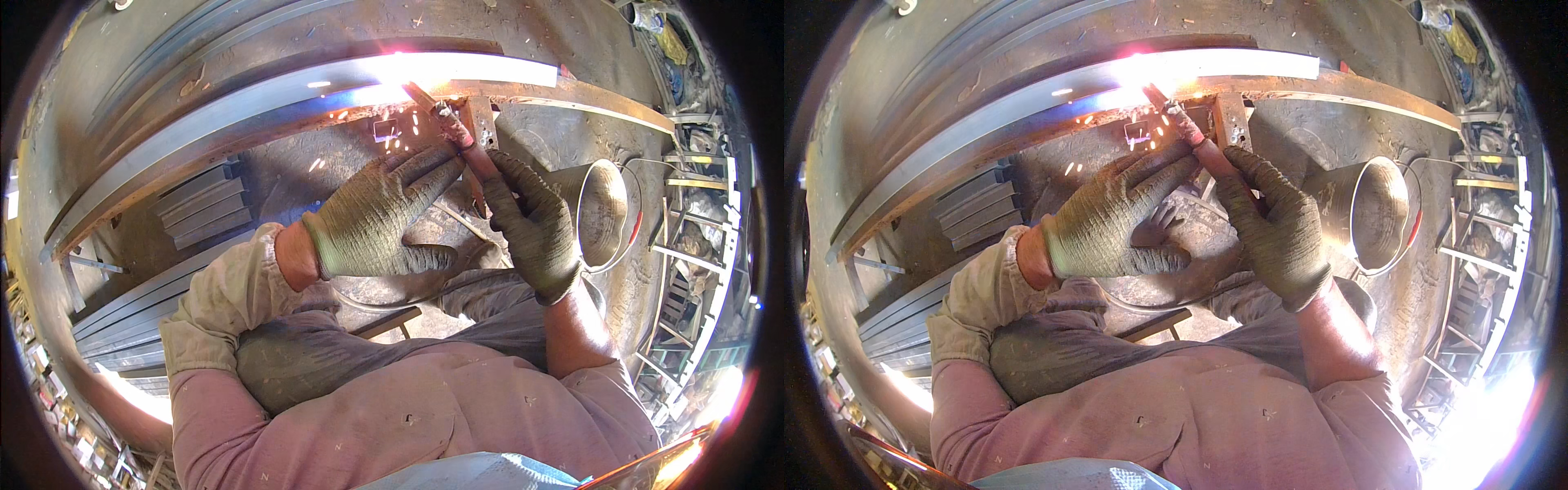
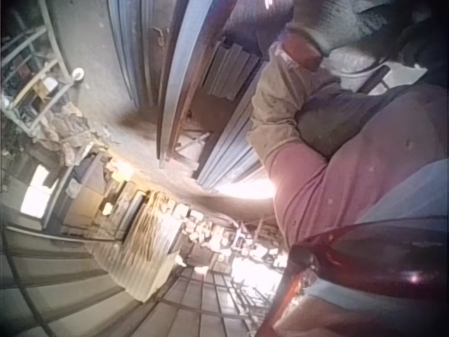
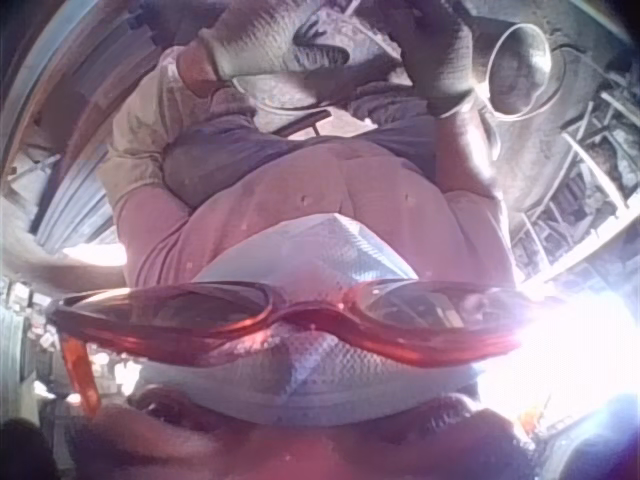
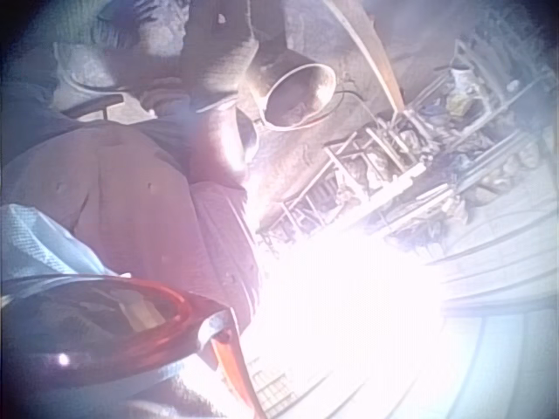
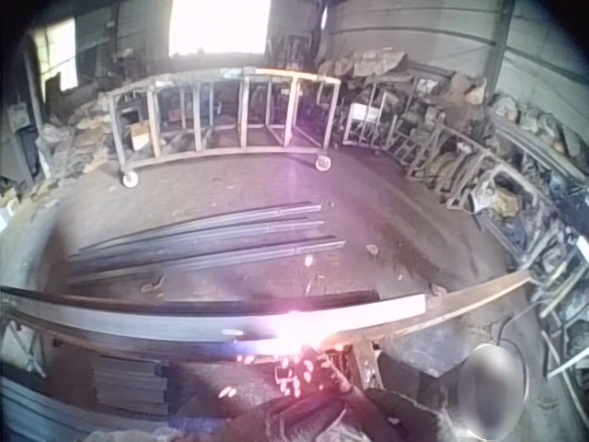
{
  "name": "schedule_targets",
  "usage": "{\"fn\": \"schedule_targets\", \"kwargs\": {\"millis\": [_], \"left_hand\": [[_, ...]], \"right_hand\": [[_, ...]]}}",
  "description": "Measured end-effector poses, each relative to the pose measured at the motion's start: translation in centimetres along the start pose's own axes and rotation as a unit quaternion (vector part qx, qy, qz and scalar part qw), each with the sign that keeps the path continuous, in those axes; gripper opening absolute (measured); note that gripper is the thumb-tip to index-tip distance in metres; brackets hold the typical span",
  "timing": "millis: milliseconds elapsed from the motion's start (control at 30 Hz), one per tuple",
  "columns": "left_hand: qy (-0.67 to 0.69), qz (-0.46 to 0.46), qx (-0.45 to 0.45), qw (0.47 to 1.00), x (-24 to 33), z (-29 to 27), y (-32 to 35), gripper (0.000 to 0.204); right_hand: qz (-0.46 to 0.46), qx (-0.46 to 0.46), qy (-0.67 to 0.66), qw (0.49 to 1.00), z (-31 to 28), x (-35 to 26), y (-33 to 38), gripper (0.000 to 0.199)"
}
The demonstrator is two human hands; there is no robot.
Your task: The person welds metal bars onto a curved metal frame using a welding torch, producing sparks. They periodically reposition the bars and continue welding along the seams.
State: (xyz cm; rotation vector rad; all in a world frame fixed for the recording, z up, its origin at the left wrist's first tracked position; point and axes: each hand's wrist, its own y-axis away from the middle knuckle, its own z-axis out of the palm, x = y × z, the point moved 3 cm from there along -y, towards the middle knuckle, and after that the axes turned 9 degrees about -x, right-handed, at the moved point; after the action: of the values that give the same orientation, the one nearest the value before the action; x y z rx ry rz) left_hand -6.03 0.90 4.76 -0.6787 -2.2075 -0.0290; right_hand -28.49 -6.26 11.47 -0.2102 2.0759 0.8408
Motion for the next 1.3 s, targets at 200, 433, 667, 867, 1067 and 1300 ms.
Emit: {"fn": "schedule_targets", "kwargs": {"millis": [200,433,667,867,1067,1300], "left_hand": [[-0.016,0.024,0.011,1.0,0.2,-0.4,-0.2,0.107],[-0.002,0.022,0.012,1.0,0.1,-0.2,0.0,0.109],[-0.027,0.021,-0.003,0.999,-0.2,-0.8,0.3,0.103],[-0.035,-0.064,0.197,0.978,-2.8,-5.0,4.9,0.065],[-0.376,-0.263,0.232,0.857,-9.3,-11.1,10.0,0.078],[-0.46,-0.242,0.247,0.818,-12.5,-12.1,10.8,0.068]], "right_hand": [[-0.051,0.002,0.006,0.999,0.1,0.1,-0.1,0.047],[-0.011,0.0,-0.009,1.0,0.1,-0.4,0.0,0.044],[-0.032,-0.002,-0.001,0.999,-0.1,0.1,-0.2,0.044],[-0.069,0.008,0.001,0.998,-0.6,0.8,-0.4,0.042],[-0.077,0.058,-0.023,0.995,-2.3,0.8,-0.6,0.043],[-0.097,0.072,-0.058,0.991,-2.3,1.0,-0.6,0.047]]}}
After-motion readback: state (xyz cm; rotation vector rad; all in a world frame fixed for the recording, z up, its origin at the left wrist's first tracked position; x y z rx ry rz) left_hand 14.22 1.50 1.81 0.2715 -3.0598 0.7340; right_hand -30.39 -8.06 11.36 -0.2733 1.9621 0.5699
